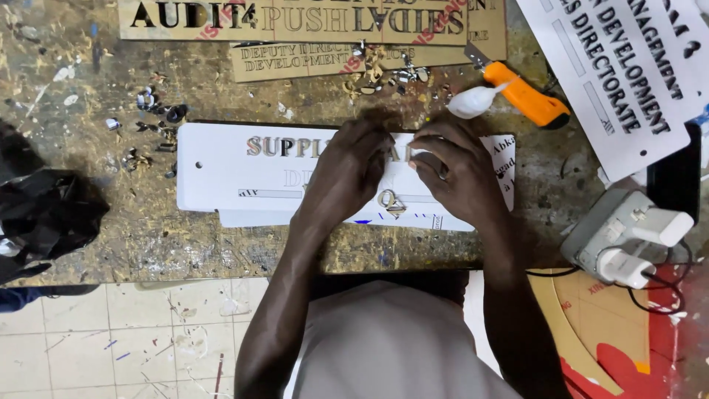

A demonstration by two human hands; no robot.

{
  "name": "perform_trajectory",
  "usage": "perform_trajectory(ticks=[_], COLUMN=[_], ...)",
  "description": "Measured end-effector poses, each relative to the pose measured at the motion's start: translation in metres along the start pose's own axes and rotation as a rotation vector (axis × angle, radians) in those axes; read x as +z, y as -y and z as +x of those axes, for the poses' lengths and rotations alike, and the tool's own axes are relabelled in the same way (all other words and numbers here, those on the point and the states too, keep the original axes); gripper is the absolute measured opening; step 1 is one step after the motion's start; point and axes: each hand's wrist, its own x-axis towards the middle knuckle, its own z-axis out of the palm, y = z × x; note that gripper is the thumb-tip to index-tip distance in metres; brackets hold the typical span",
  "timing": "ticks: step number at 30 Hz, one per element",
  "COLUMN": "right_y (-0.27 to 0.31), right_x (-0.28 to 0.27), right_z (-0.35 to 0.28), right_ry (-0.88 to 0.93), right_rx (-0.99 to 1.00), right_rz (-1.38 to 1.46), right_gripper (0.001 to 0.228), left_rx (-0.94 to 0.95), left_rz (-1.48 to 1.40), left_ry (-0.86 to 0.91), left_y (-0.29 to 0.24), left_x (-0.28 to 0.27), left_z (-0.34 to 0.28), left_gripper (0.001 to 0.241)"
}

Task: Applying adhesive to small decorative letters and mounting them onto a sign board at a workbench.

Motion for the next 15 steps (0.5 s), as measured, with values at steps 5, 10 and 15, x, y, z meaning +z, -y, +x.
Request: perform_trajectory(ticks=[5,10,15], right_y=[-0.003,-0.002,-0.005], right_x=[0.006,0.008,0.011], right_z=[-0.002,-0.002,-0.004], right_ry=[0.02,0.008,-0.008], right_rx=[0.028,0.041,0.024], right_rz=[-0.028,-0.047,-0.059], right_gripper=[0.021,0.02,0.02], left_rx=[0.008,-0.005,-0.045], left_rz=[-0.014,-0.042,-0.031], left_ry=[0.007,0.016,0.002], left_y=[-0.001,-0.004,0.001], left_x=[-0.006,-0.009,0.0], left_z=[0.001,0.004,0.01], left_gripper=[0.019,0.02,0.018])
